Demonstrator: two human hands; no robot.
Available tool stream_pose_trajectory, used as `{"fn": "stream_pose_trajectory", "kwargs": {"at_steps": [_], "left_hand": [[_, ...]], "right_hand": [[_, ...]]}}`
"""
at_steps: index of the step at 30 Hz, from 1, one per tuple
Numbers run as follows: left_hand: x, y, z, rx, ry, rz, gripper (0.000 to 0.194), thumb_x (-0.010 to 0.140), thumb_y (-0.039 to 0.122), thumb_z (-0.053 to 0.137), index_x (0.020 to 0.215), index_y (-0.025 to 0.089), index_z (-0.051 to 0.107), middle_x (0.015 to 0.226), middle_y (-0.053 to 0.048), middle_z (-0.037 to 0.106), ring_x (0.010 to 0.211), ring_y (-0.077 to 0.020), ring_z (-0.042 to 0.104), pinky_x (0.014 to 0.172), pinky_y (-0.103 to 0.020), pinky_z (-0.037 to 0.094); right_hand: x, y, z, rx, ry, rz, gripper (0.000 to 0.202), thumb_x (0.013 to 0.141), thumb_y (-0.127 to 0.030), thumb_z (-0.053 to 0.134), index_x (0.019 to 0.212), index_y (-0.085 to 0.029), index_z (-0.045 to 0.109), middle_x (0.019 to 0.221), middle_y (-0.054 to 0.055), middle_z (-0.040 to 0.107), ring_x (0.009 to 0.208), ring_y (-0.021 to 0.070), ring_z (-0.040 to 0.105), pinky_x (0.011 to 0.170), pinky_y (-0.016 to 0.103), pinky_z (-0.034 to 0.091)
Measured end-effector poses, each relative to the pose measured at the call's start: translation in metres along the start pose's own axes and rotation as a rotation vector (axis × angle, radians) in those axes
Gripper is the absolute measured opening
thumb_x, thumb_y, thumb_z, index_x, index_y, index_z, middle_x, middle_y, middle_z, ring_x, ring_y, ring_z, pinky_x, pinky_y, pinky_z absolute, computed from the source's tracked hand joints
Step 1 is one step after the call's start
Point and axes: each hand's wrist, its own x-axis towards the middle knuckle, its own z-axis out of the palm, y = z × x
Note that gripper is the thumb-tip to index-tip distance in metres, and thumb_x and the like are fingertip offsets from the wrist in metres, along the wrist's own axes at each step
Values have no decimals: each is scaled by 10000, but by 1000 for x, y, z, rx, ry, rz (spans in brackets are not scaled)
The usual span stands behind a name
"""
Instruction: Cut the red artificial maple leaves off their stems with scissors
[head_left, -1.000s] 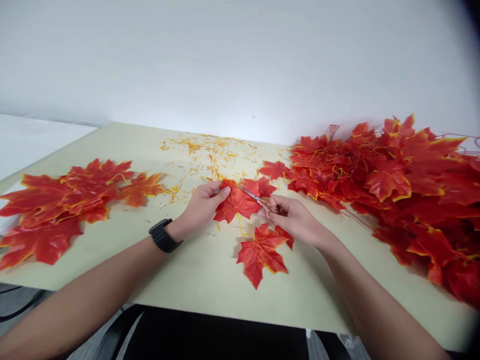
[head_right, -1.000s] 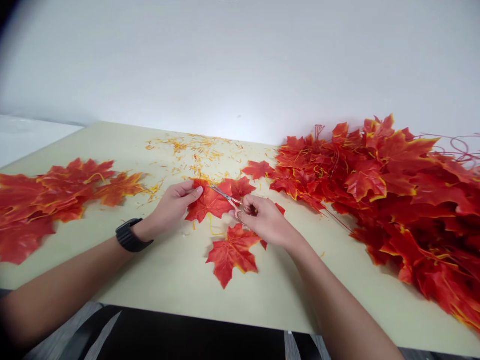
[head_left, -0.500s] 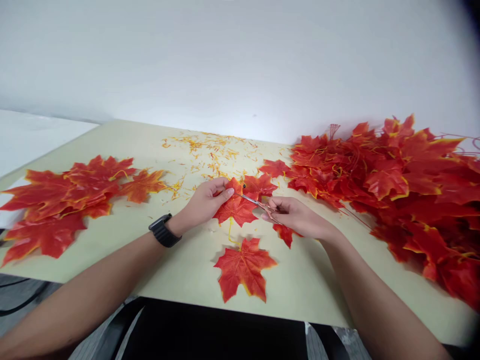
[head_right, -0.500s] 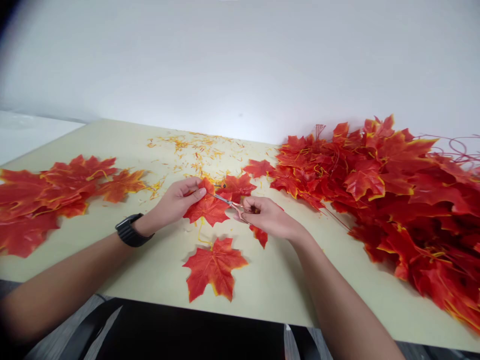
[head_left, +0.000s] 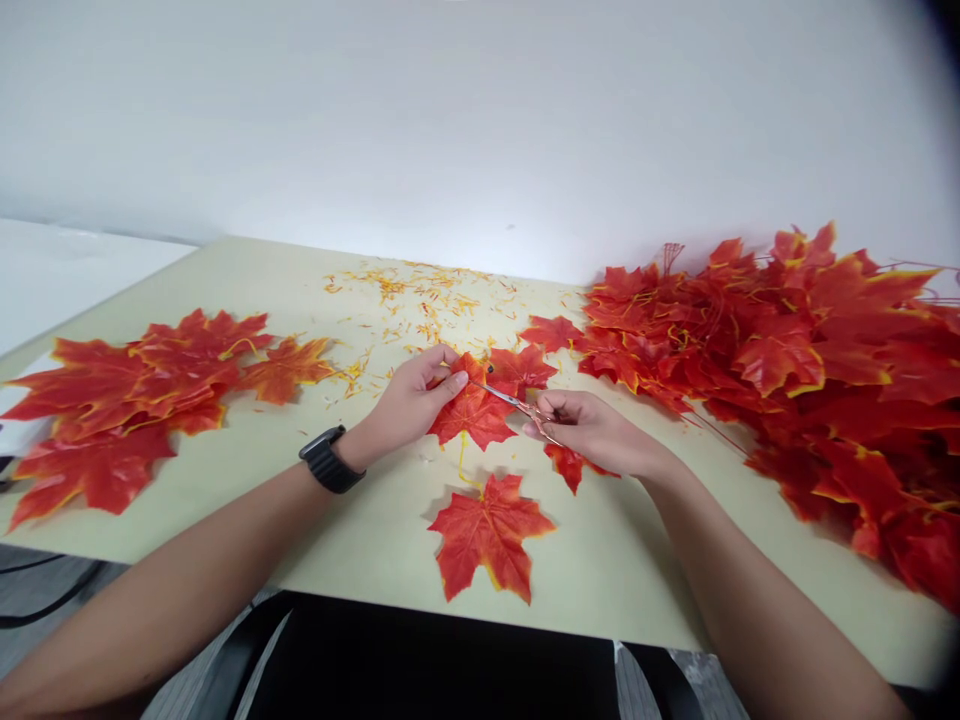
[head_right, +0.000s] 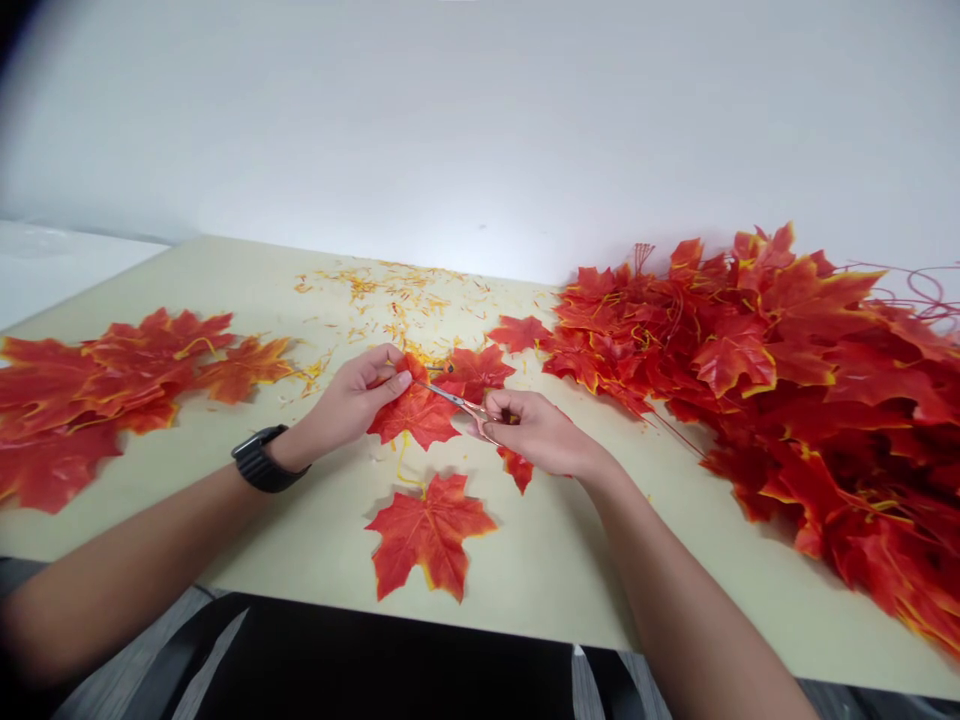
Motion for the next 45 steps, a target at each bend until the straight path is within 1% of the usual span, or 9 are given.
{"fn": "stream_pose_trajectory", "kwargs": {"at_steps": [8,14,19,23,30,36,38,41,45], "left_hand": [[-1,6,2,-35,34,-6,315,978,463,667,900,221,480,604,74,442,508,-86,329,499,-239,254],[-1,9,3,-47,70,-1,323,960,449,698,879,222,484,580,81,408,502,-83,314,493,-234,245],[-1,8,3,-60,76,-13,333,959,473,698,890,222,491,587,75,441,505,-88,355,496,-228,273],[-2,7,3,-58,80,-8,334,965,480,695,897,221,495,589,73,452,500,-86,370,492,-224,279],[-3,10,4,-146,60,-37,389,938,523,739,926,230,482,586,84,501,449,-71,364,452,-220,263],[-2,9,6,-149,71,-51,414,860,468,831,863,221,499,591,61,591,490,-89,504,485,-216,369],[-2,9,6,-187,60,-81,402,836,441,854,854,213,522,671,24,681,556,-113,607,525,-225,453],[-1,11,6,-265,20,-136,363,817,405,870,944,196,602,855,-42,795,720,-168,740,655,-273,583],[-2,16,5,-254,-25,-160,331,843,385,857,1025,165,690,910,-65,814,796,-180,767,736,-293,623]], "right_hand": [[0,0,1,26,6,-26,572,917,-591,754,744,-227,348,731,-46,308,663,127,274,602,306,215],[2,4,3,49,29,-37,565,911,-558,779,746,-226,352,732,-47,318,654,115,303,585,295,211],[2,5,4,54,43,-36,535,933,-533,760,744,-223,367,732,-44,347,644,104,321,581,286,216],[2,5,5,82,53,-31,540,910,-512,787,740,-226,361,725,-48,361,634,97,326,578,278,223],[4,4,8,71,99,-58,586,899,-621,745,710,-224,358,735,-33,384,692,125,405,608,280,295],[5,5,9,54,139,-43,591,870,-625,769,702,-226,367,701,-46,348,632,115,298,572,278,246],[5,4,9,46,137,-58,595,877,-628,760,702,-227,357,708,-45,337,647,118,311,582,274,267],[5,3,10,37,139,-77,602,890,-621,748,703,-229,332,722,-43,322,666,121,323,602,275,301],[5,6,11,52,148,-102,547,919,-531,748,707,-225,346,738,-42,335,683,125,324,631,283,324]]}}
